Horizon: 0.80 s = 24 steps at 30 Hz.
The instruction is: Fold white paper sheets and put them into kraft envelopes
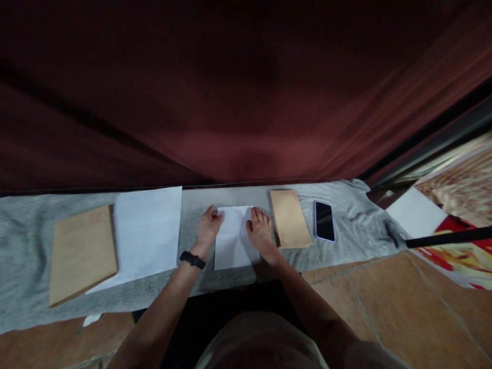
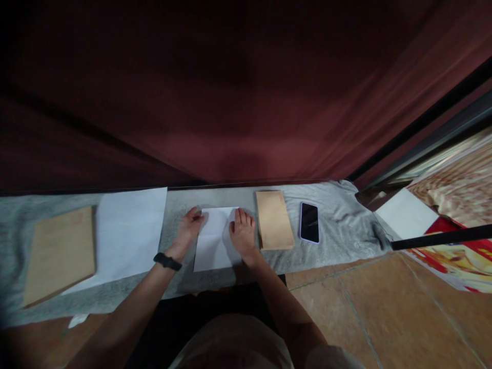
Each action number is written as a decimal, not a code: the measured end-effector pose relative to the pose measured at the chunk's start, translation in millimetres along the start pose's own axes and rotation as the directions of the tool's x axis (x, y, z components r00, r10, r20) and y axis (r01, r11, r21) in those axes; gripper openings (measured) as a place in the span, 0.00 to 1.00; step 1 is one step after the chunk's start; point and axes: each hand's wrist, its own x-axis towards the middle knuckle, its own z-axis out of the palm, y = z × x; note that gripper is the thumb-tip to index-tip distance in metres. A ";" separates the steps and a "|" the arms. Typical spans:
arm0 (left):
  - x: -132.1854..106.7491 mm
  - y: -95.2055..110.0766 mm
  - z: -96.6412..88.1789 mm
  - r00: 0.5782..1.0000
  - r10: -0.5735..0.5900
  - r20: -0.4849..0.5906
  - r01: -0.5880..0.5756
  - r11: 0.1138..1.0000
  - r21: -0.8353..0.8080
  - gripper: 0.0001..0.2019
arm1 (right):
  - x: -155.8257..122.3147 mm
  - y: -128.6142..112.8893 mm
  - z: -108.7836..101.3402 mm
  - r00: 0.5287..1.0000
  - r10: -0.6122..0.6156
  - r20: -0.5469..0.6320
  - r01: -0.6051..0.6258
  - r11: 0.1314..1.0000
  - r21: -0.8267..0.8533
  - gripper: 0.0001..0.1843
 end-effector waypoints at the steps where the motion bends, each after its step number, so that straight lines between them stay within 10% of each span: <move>1: 1.8 1.7 1.0 0.999 -0.036 0.004 0.036 0.998 -0.055 0.20 | -0.4 0.5 0.6 1.000 0.000 0.002 0.000 1.000 0.003 0.28; 10: -16.5 25.0 -11.6 0.987 -0.013 0.163 0.061 0.953 -0.298 0.18 | 8.4 13.4 3.3 0.992 0.126 0.000 -0.119 0.935 0.334 0.30; 14: -23.6 54.4 -30.6 0.978 0.036 0.203 0.043 0.928 -0.369 0.21 | 31.5 15.4 -13.0 0.965 0.235 0.112 -0.239 0.626 0.742 0.30; 19: -35.2 108.1 -58.9 0.939 0.319 0.125 -0.245 0.880 -0.408 0.13 | 65.4 -0.1 -64.2 0.971 0.173 0.167 -0.199 0.187 0.962 0.15; 24: -61.0 129.6 -89.2 0.840 0.543 0.001 -0.531 0.822 -0.204 0.09 | 68.8 -8.7 -115.8 0.996 0.083 0.026 -0.045 0.238 0.970 0.12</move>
